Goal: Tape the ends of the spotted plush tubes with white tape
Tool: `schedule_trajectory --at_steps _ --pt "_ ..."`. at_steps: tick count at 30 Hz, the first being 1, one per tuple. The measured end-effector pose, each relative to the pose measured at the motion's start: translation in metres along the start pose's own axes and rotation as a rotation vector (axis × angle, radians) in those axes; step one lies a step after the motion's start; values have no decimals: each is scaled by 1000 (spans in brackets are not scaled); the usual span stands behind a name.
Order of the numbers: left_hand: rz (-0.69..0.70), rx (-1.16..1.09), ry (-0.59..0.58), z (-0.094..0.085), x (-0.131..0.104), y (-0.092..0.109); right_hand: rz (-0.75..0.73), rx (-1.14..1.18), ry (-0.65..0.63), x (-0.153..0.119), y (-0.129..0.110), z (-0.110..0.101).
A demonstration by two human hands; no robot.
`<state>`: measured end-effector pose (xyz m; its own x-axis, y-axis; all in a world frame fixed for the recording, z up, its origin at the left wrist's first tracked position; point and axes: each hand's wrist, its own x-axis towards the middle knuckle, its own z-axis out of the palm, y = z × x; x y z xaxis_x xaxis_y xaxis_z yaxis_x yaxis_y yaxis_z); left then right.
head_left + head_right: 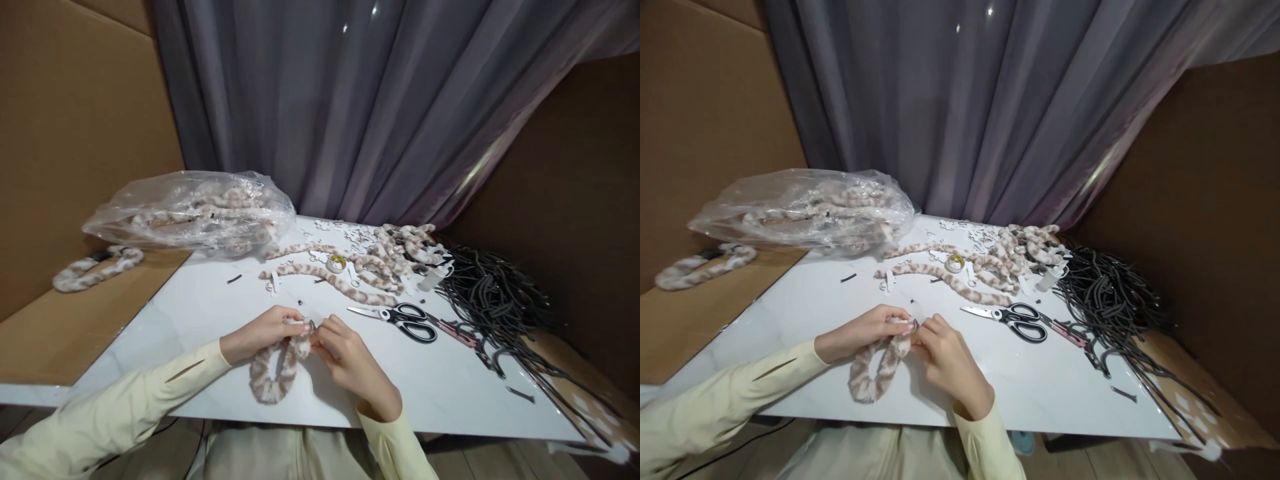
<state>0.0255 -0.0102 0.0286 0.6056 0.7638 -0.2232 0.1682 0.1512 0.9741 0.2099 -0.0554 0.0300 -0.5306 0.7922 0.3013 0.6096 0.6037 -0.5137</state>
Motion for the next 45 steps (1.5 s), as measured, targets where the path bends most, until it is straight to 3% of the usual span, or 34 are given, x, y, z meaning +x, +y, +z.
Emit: schedule_trajectory --at_steps 5,10,13,16,21,24,26,28,30,36,45 --pt "-21 -4 28 -1 0 1 -19 45 110 2 3 3" --pt "-37 99 53 -2 2 -5 -93 -291 244 4 1 7" --pt "-21 193 53 -3 2 -6 -130 -346 180 5 1 10" --pt "5 277 9 -3 -1 -2 -131 -237 109 5 2 12" --pt "-52 298 -112 -7 -6 8 -16 -7 -4 5 5 11" --pt "-46 437 -162 -13 -9 12 11 42 -66 5 6 13" --pt "49 615 -105 -15 -13 16 11 51 -72 6 6 15" --pt "180 778 41 -12 -20 21 12 68 -73 6 6 17" --pt "202 856 101 -5 -26 24 23 99 -80 7 6 19" --pt "182 1064 60 15 -31 6 48 171 -63 6 12 19" --pt "169 1036 30 10 -23 -8 -6 162 -100 5 12 14"
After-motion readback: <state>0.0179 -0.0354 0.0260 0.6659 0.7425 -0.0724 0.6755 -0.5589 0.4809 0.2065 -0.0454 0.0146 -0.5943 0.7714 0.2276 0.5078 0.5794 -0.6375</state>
